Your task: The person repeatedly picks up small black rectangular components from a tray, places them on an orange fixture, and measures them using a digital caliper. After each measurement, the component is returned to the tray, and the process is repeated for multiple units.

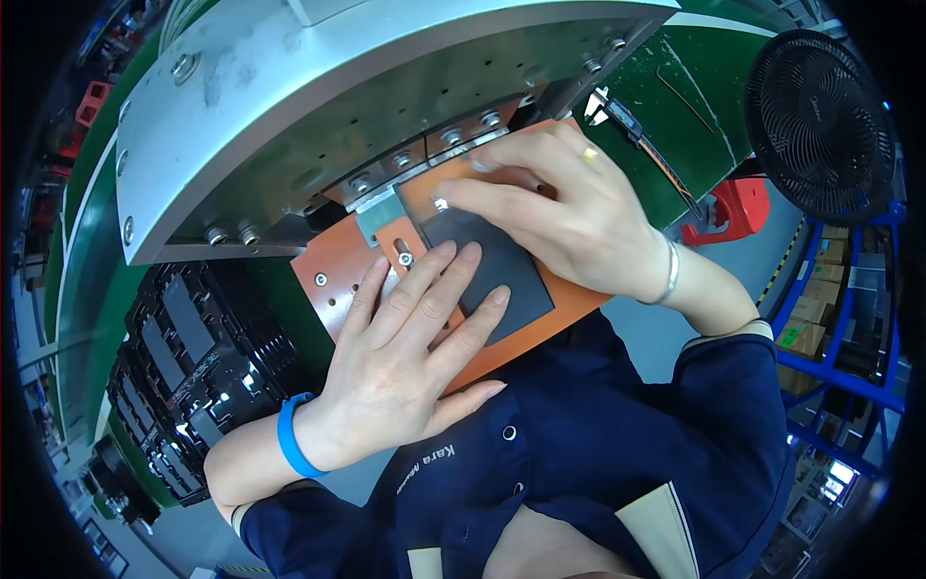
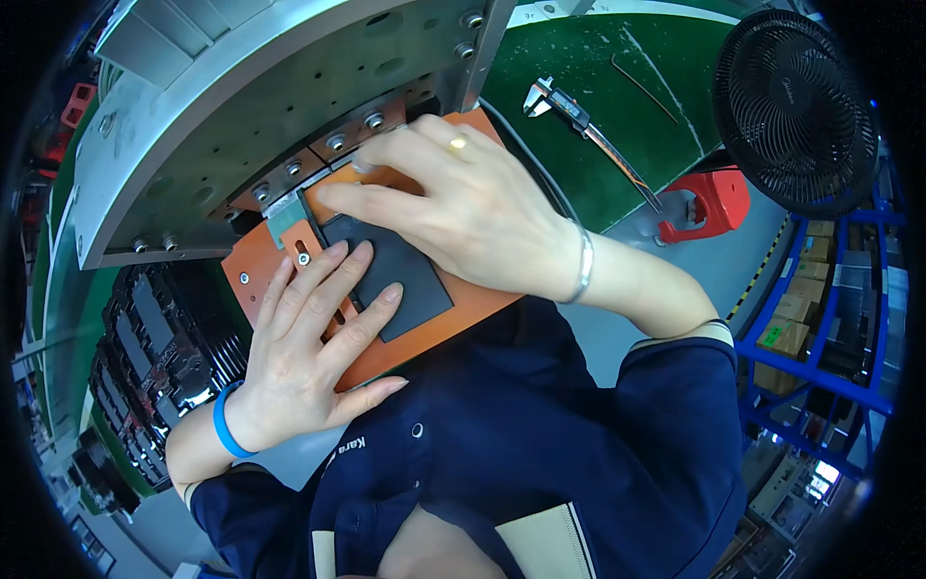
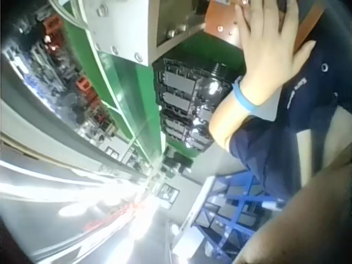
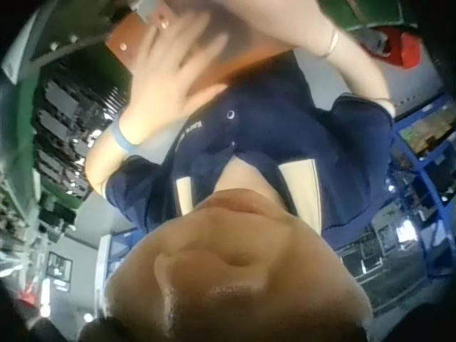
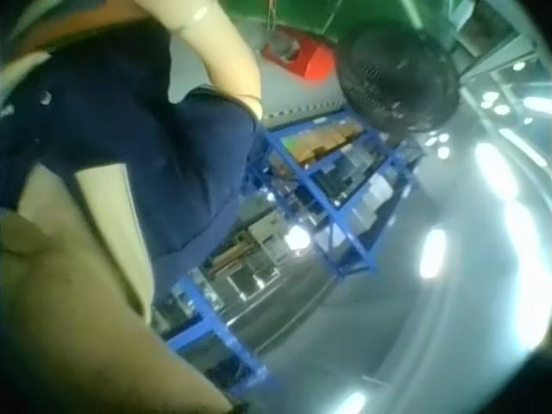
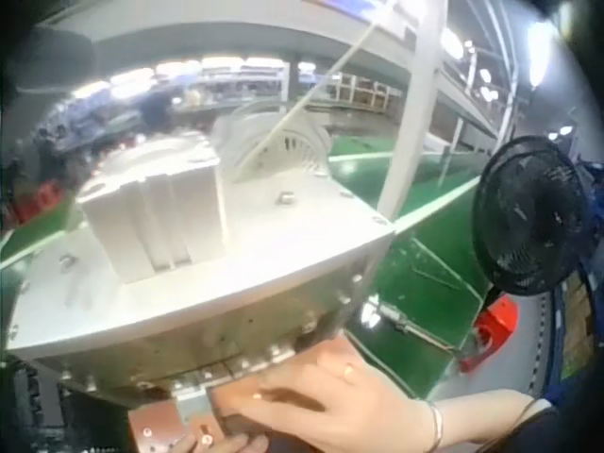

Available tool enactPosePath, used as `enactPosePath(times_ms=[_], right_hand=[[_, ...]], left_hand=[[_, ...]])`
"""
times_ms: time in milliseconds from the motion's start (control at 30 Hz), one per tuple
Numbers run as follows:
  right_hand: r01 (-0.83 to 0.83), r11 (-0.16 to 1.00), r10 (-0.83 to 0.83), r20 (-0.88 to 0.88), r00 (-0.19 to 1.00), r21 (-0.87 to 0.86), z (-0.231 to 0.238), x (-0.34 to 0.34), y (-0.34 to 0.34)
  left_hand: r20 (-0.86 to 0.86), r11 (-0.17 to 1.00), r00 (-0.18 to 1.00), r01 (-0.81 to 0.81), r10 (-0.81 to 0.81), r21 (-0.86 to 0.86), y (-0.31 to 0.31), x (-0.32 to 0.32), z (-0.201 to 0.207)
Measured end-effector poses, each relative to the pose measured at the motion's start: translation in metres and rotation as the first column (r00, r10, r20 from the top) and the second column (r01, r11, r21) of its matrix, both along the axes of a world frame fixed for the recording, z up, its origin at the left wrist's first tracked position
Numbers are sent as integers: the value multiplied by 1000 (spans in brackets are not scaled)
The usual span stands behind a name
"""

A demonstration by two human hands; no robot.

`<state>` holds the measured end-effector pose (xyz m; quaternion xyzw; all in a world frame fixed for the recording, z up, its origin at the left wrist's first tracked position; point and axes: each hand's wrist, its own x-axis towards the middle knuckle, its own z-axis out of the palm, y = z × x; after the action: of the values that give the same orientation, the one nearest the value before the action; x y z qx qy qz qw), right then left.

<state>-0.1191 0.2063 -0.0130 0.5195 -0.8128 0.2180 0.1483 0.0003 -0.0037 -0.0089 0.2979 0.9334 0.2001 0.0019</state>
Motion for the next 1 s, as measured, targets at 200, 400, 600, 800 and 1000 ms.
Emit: enactPosePath(times_ms=[200, 400, 600, 800, 1000], right_hand=[[-121, 993, 116, 277, 954, -1, 1, 27, 27], [-113, 993, 117, 189, 975, -31, -3, 15, 19], [-132, 990, 138, 180, 974, -41, -6, 8, 14], [-123, 991, 130, 252, 959, -45, -1, 8, 12], [-153, 988, 156, 248, 956, -32, -1, 7, 12]], left_hand=[[25, 1000, 1000, -20, 19, 17, -3, -1, -3], [5, 998, 998, -58, 58, -2, -7, -8, -1], [13, 997, 998, -69, 68, 31, -9, -9, -5], [30, 998, 997, -66, 65, 19, -9, -10, -3], [43, 998, 997, -61, 61, 10, -11, -11, -1]])
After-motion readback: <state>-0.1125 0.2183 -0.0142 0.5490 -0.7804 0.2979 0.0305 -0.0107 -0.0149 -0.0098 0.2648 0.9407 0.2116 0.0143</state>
